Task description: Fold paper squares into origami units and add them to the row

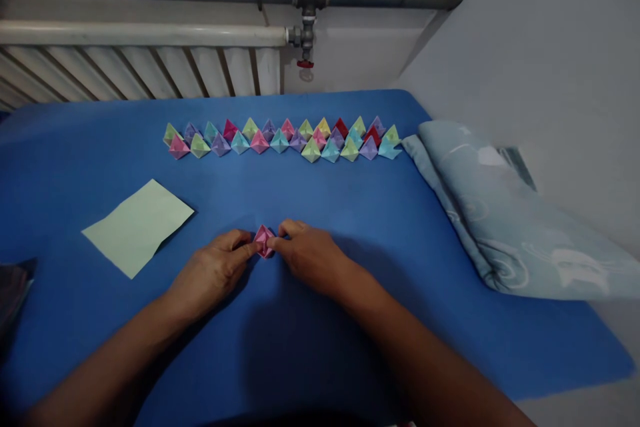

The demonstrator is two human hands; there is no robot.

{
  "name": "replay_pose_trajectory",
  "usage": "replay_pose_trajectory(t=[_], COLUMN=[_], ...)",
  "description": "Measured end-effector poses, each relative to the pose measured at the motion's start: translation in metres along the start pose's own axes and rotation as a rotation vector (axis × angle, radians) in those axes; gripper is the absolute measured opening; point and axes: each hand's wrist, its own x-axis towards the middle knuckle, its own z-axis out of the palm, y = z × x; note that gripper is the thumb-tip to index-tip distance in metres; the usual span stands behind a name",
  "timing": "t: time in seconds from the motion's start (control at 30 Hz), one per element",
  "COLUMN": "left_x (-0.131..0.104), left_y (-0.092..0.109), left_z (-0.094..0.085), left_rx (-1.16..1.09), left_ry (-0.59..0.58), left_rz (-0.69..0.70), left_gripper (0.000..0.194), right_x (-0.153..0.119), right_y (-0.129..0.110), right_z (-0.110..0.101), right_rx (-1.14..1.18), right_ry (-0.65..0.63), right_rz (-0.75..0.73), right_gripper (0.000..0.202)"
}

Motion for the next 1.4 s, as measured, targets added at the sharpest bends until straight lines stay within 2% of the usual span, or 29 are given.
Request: replay_pose_trajectory(t=[0.17, 0.4, 0.8, 1.07, 1.23, 1.4], left_x=[0.001, -0.003, 0.0, 0.0, -0.001, 0.001], left_y=[0.0, -0.012, -0.011, -0.018, -0.012, -0.007], left_z=[-0.001, -0.001, -0.002, -0.007, -0.006, -0.002], left_rx=[0.046, -0.133, -0.053, -0.355, -0.374, -0.358], left_ry=[-0.042, 0.034, -0.027, 0.018, 0.01, 0.016], left_rz=[0.025, 0.069, 0.105, 0.079, 0.054, 0.033], left_gripper=[0.031, 0.037, 0.037, 0.035, 0.026, 0.017], right_x=[0.001, -0.004, -0.001, -0.004, -0.005, -0.004], right_y=[-0.005, 0.005, 0.002, 0.011, 0.007, 0.002], right_z=[-0.005, -0.003, -0.002, 0.003, 0.0, 0.001], right_rx=[-0.002, 0.191, 0.098, 0.408, 0.456, 0.418], right_ry=[-0.082, 0.027, -0.002, 0.239, 0.168, 0.082], right_rz=[0.04, 0.026, -0.01, -0.059, -0.079, -0.006], right_gripper=[0.032, 0.037, 0.032, 0.034, 0.028, 0.018])
